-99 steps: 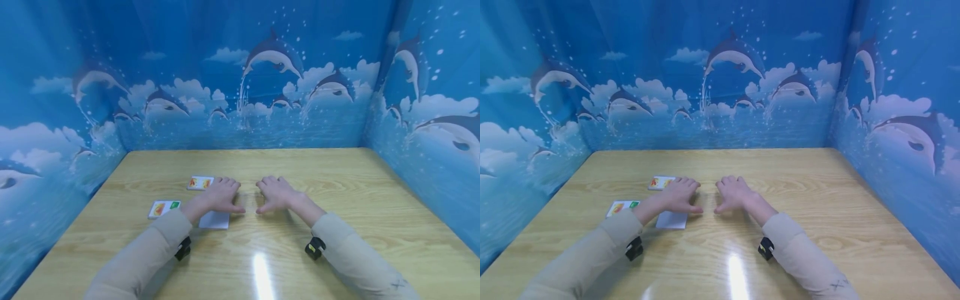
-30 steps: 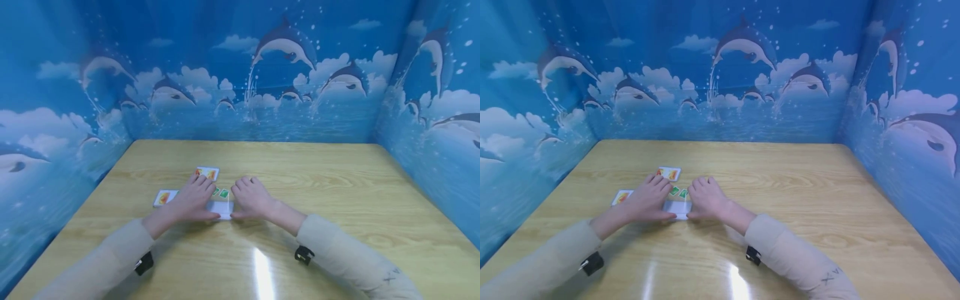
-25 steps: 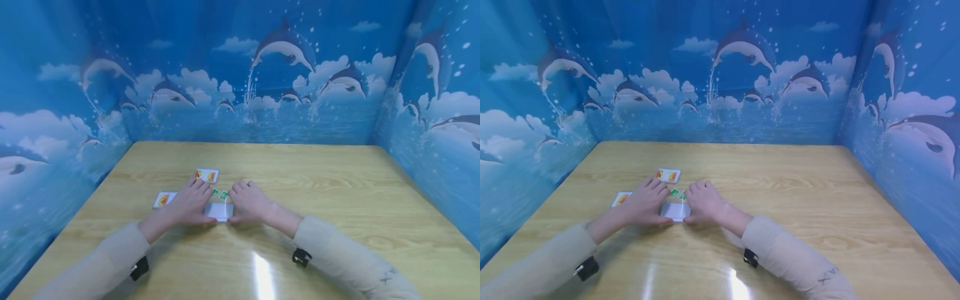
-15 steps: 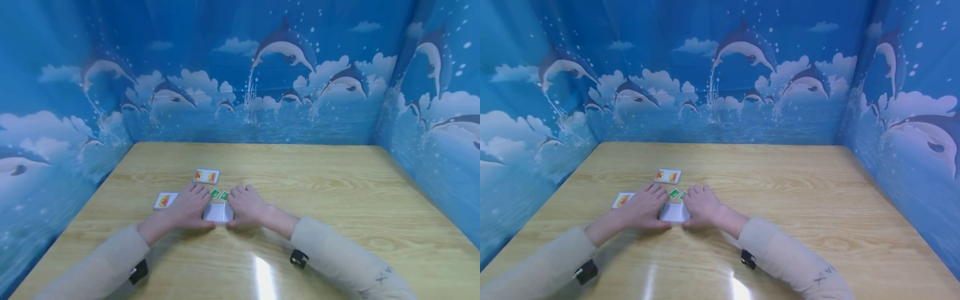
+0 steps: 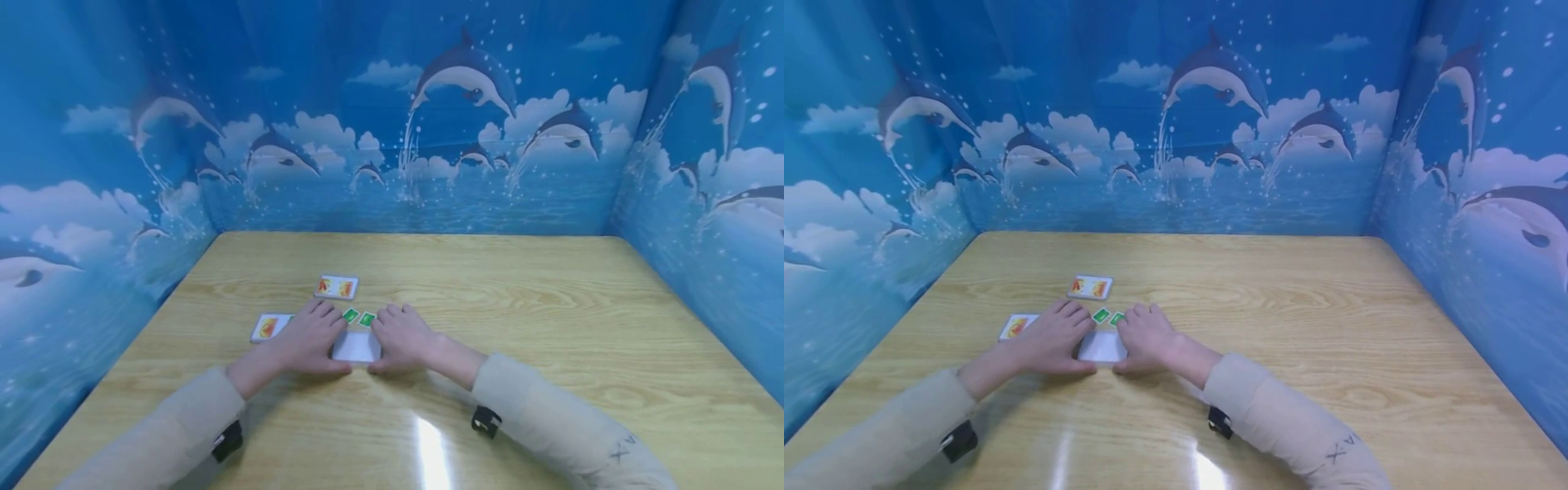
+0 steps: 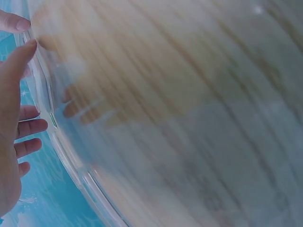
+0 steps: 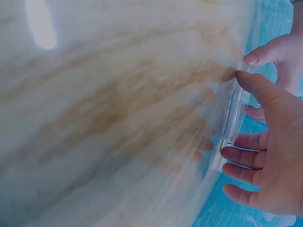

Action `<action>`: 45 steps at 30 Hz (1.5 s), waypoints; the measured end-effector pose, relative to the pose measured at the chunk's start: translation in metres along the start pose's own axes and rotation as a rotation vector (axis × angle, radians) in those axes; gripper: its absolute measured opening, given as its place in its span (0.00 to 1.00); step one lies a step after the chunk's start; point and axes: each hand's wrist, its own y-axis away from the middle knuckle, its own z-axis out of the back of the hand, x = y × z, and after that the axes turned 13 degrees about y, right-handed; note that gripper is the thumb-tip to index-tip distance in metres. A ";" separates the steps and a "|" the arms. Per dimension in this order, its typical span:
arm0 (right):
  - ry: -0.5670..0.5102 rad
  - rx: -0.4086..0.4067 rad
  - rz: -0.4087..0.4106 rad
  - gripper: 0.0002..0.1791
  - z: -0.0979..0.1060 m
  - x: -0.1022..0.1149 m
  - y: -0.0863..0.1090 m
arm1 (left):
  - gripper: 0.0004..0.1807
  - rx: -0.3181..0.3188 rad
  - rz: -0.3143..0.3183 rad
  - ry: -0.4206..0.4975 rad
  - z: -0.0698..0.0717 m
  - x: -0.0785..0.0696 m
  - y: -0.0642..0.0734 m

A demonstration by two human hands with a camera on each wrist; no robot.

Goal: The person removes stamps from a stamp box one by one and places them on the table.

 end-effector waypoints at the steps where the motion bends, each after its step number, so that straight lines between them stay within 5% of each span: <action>1: -0.003 0.005 -0.001 0.39 0.000 0.000 0.000 | 0.39 0.015 0.013 0.003 0.000 0.000 0.000; 8: -0.028 0.041 0.001 0.41 -0.002 0.000 0.001 | 0.42 0.070 0.076 -0.003 -0.002 0.001 0.000; 16: -0.030 0.037 0.017 0.41 -0.003 0.000 0.000 | 0.41 0.054 0.022 0.004 -0.007 0.005 0.002; 45: -0.014 0.038 0.015 0.39 0.001 -0.001 -0.001 | 0.39 0.065 0.009 -0.002 -0.001 0.006 0.000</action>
